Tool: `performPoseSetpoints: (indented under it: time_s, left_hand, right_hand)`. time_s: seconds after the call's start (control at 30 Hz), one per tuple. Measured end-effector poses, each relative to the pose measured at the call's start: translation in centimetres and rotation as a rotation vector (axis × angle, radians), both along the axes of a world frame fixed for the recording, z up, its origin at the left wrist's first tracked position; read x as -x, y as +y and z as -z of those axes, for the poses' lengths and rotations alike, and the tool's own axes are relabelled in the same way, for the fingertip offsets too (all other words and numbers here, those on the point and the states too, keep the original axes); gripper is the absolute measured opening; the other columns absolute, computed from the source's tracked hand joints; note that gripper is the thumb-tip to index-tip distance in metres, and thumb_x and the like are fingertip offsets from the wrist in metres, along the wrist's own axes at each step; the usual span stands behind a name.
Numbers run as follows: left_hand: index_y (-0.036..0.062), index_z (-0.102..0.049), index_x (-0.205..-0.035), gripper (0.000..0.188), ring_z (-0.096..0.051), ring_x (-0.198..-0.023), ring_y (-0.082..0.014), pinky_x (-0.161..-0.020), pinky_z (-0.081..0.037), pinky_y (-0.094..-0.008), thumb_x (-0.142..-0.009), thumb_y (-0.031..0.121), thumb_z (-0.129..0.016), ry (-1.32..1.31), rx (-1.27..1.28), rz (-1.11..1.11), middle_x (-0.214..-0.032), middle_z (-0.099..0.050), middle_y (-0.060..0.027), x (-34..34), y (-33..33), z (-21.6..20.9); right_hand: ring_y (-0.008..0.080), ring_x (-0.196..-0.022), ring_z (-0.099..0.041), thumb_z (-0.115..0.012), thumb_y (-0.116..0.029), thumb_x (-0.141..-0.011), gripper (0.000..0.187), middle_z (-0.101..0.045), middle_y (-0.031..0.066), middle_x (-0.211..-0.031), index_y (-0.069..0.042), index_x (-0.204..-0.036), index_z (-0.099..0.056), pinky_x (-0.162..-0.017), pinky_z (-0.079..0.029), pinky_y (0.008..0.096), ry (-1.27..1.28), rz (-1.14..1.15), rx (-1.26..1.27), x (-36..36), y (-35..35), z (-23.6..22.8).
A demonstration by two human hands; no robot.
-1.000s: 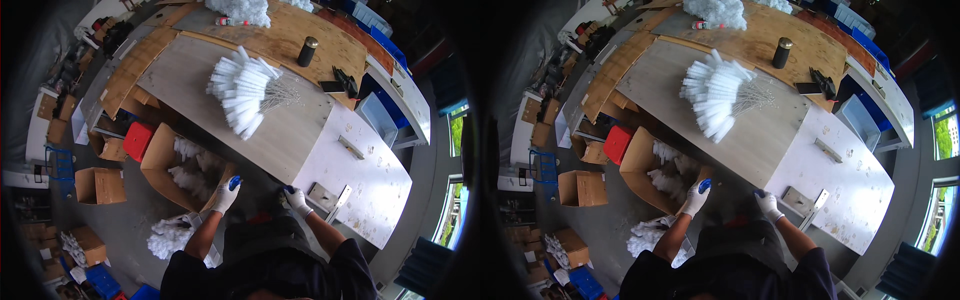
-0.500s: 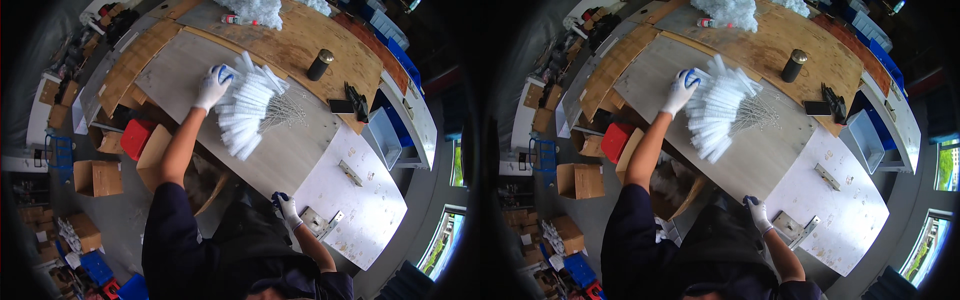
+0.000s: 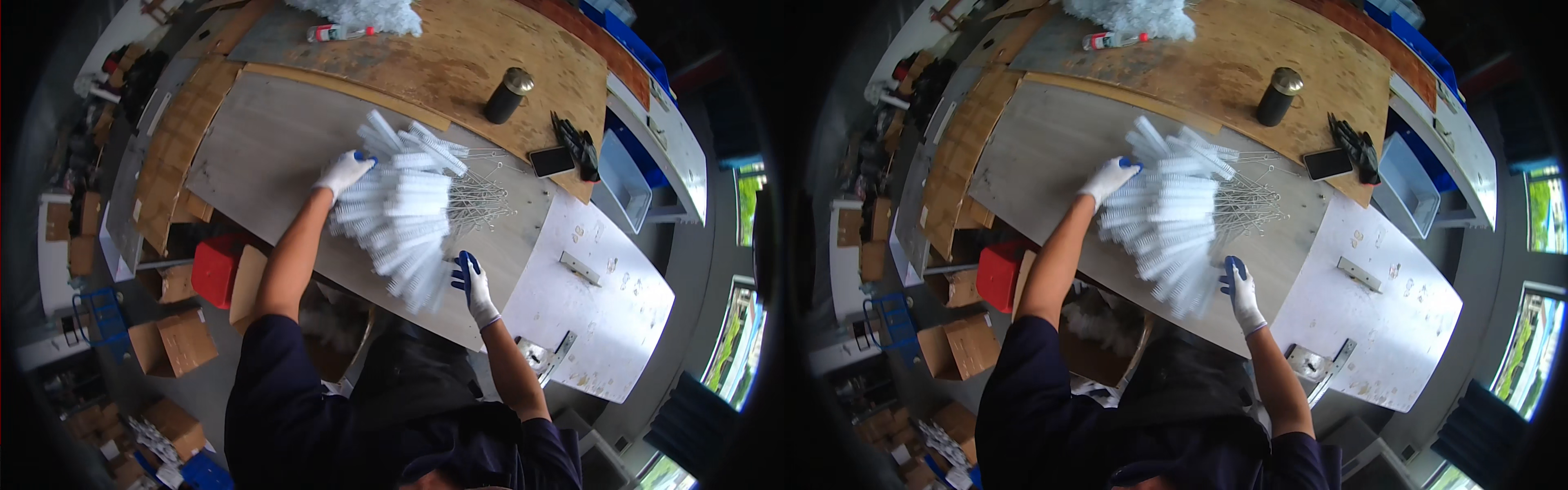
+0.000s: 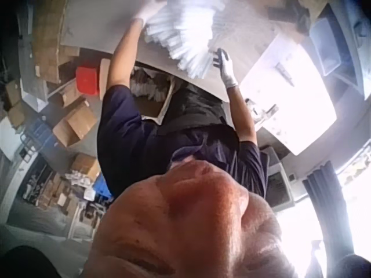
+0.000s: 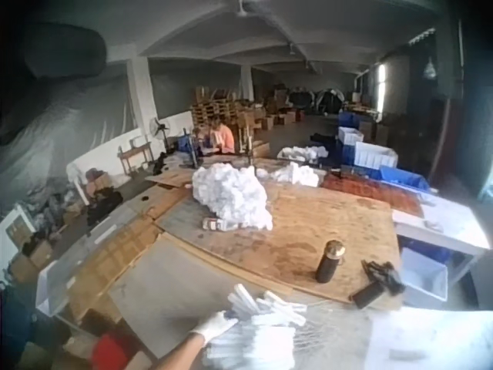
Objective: The person repeatedly picks up white bristle bundles and metal rods, inserts the rods into the bristles, and places the assembled brushes into a cardboard box. The process is repeated for multiple units throughout the clip.
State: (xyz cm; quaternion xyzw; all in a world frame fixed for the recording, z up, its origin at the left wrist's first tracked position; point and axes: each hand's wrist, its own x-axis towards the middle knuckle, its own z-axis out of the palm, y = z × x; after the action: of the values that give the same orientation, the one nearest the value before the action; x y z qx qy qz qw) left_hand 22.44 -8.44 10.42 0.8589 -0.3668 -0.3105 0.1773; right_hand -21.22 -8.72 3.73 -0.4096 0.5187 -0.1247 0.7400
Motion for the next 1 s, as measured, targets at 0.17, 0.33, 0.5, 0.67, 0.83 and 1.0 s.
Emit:
performPoseSetpoints:
  time_s: [0.17, 0.33, 0.5, 0.67, 0.83, 1.0]
  left_hand:
    - [0.0032, -0.067, -0.125, 0.063, -0.065, -0.116, -0.0380, -0.099, -0.050, -0.0454, -0.088, 0.054, -0.065, 0.078, 0.007, -0.108, -0.121, -0.070, -0.0230, 7.8, 3.1, -0.2]
    - [0.0052, -0.064, -0.130, 0.064, -0.064, -0.118, -0.0374, -0.100, -0.050, -0.0464, -0.090, 0.055, -0.065, 0.018, 0.089, -0.127, -0.126, -0.067, -0.0206, 10.6, 3.6, 2.1]
    - [0.0031, -0.052, -0.139, 0.063, -0.056, -0.126, -0.0456, -0.104, -0.047, -0.0512, -0.092, 0.041, -0.069, -0.483, 0.316, -0.001, -0.144, -0.048, -0.0301, 12.3, 3.0, -3.0]
    - [0.0039, -0.060, -0.130, 0.042, -0.063, -0.115, -0.0363, -0.096, -0.053, -0.0434, -0.091, 0.012, -0.073, -0.144, 0.730, 0.082, -0.126, -0.061, -0.0200, 22.4, 3.0, -9.0]
    - [0.0063, -0.065, -0.122, 0.043, -0.068, -0.095, -0.0339, -0.083, -0.055, -0.0427, -0.086, 0.027, -0.077, 0.009, 0.547, 0.410, -0.112, -0.067, -0.0146, 37.4, 3.5, -7.8]
    - [0.0068, -0.064, -0.122, 0.043, -0.065, -0.098, -0.0335, -0.086, -0.051, -0.0473, -0.087, 0.030, -0.074, -0.441, 0.417, 0.415, -0.110, -0.066, -0.0130, 43.2, 3.9, -4.3]
  right_hand:
    - [0.0062, -0.098, -0.062, -0.056, -0.017, -0.103, 0.035, -0.070, 0.0038, -0.118, 0.001, -0.134, -0.062, -0.075, -0.050, 0.0233, 0.220, 0.025, 0.145, 2.3, -2.0, -1.3]
    - [0.0061, -0.084, -0.058, -0.059, -0.022, -0.102, 0.032, -0.070, -0.0002, -0.100, 0.000, -0.122, -0.068, -0.074, -0.048, 0.0225, 0.234, -0.011, 0.189, 5.0, -3.7, -1.6]
    - [0.0089, -0.086, -0.064, -0.060, -0.026, -0.102, 0.034, -0.073, 0.0030, -0.106, -0.001, -0.123, -0.069, -0.071, -0.050, 0.0254, 0.147, 0.176, 0.106, 7.8, -2.1, -2.1]
    - [0.0121, -0.084, -0.066, -0.060, -0.022, -0.102, 0.031, -0.073, 0.0058, -0.104, -0.002, -0.124, -0.067, -0.070, -0.050, 0.0252, 0.109, 0.441, 0.108, 14.4, 0.3, -2.5]
    - [0.0141, -0.078, -0.067, -0.059, -0.023, -0.102, 0.030, -0.074, 0.0086, -0.099, -0.001, -0.120, -0.069, -0.067, -0.053, 0.0272, 0.195, 0.521, 0.136, 23.3, 1.2, -1.8]
    - [0.0111, -0.081, -0.069, -0.061, -0.016, -0.100, 0.021, -0.076, 0.0087, -0.094, -0.004, -0.115, -0.072, -0.067, -0.053, 0.0285, 0.424, 0.107, 0.321, 31.8, 1.3, -2.7]
